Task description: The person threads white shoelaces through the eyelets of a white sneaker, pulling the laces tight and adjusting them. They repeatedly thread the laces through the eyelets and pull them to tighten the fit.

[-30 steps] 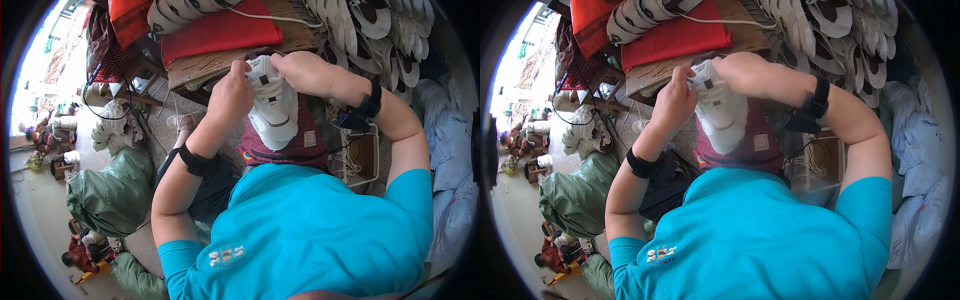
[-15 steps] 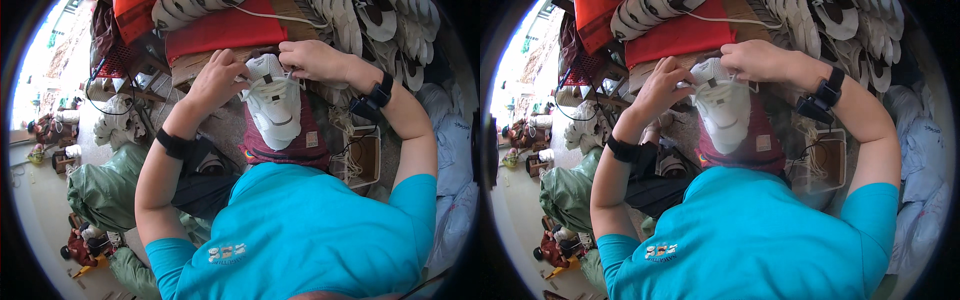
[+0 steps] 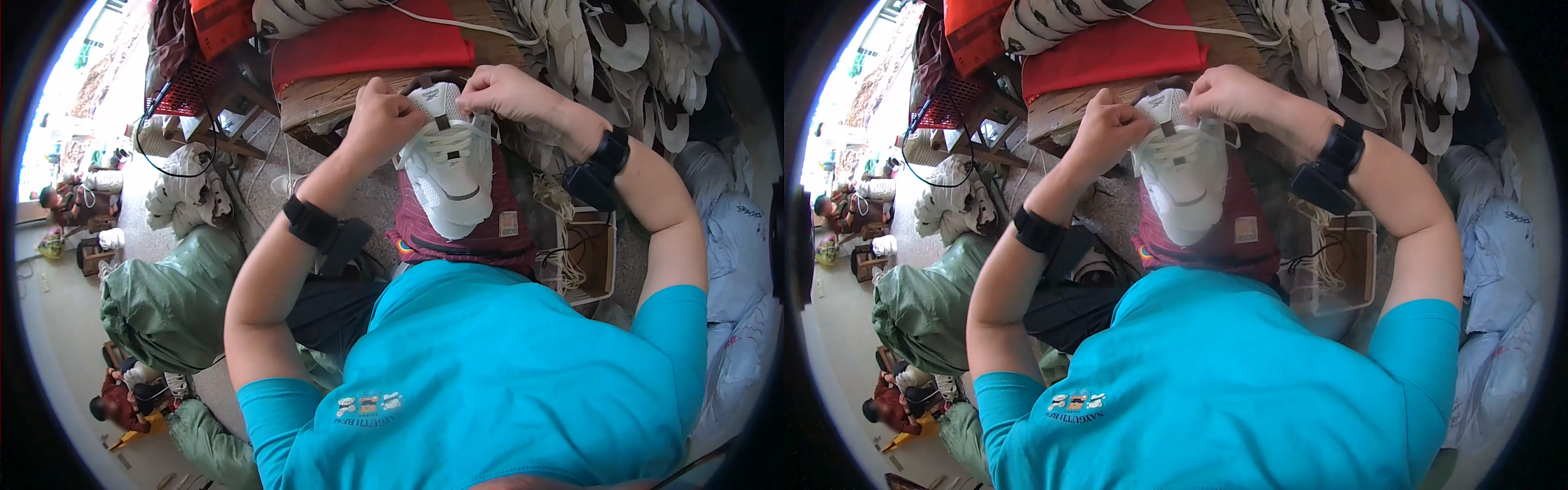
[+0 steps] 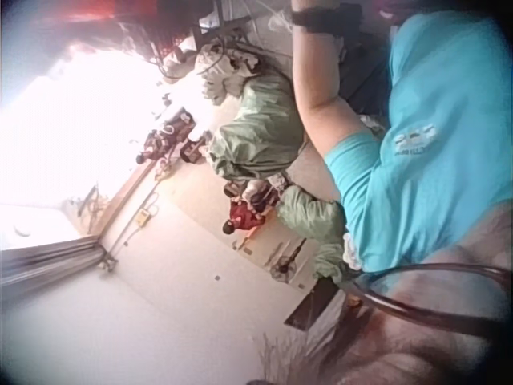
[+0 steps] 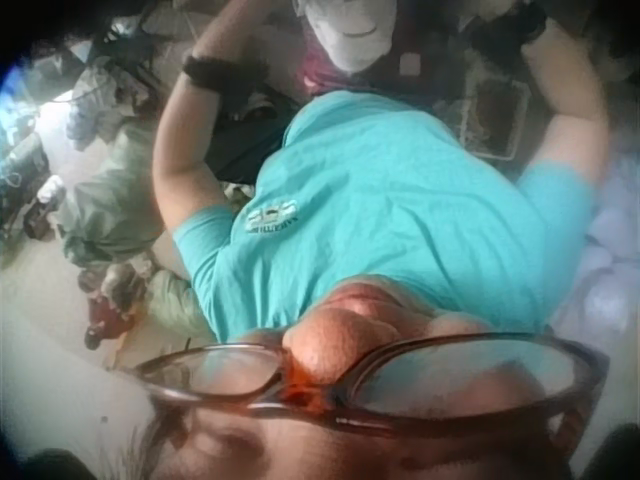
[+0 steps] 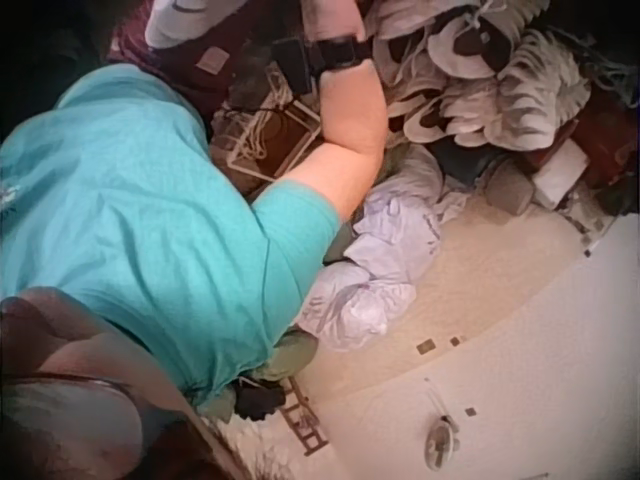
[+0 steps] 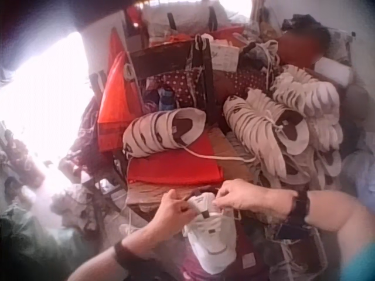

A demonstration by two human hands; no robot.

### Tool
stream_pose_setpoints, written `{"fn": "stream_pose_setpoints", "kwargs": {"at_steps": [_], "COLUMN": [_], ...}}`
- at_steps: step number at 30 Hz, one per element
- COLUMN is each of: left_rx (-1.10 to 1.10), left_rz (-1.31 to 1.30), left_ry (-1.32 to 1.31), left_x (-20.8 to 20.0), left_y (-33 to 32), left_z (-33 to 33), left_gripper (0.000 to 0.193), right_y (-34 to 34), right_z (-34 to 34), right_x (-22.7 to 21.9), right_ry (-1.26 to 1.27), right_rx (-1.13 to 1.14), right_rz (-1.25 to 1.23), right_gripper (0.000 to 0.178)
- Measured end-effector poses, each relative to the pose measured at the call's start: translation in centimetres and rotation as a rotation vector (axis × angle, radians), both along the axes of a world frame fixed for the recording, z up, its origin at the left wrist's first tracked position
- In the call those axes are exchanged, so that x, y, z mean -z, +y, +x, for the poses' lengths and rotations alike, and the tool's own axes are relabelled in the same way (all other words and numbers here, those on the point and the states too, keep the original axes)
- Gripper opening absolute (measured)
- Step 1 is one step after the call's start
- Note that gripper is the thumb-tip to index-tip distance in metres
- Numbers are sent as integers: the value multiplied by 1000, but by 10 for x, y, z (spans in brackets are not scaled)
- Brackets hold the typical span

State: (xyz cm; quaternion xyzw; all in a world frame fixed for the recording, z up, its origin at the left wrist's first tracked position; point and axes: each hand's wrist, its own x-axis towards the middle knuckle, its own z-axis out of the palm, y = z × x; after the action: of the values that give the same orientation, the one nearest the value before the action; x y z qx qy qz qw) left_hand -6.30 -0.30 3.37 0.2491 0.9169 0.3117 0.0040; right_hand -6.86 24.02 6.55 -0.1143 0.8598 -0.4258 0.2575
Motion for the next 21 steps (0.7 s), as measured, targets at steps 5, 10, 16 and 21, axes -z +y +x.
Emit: {"fn": "stream_pose_setpoints", "kwargs": {"at_steps": [5,10,16,21], "left_rx": [-51,35,117,265], "left_rz": [509,969,783,388], "left_ry": [142,-95,-476,-447], "left_x": [-56,-114,-57,-44], "left_y": [27,30,17,16], "left_z": [16,16,2,7], "left_gripper": [16,23,24,29], "right_y": [-6,-19,-33,-33], "right_z": [10,19,33,30], "right_x": [-27,-79,-70,-65], "right_ry": [10,166,371,686], "right_rx": [13,-163,-227,-243], "right_rz": [-534,-751,-572,-439], "right_gripper": [16,16,10,9]}}
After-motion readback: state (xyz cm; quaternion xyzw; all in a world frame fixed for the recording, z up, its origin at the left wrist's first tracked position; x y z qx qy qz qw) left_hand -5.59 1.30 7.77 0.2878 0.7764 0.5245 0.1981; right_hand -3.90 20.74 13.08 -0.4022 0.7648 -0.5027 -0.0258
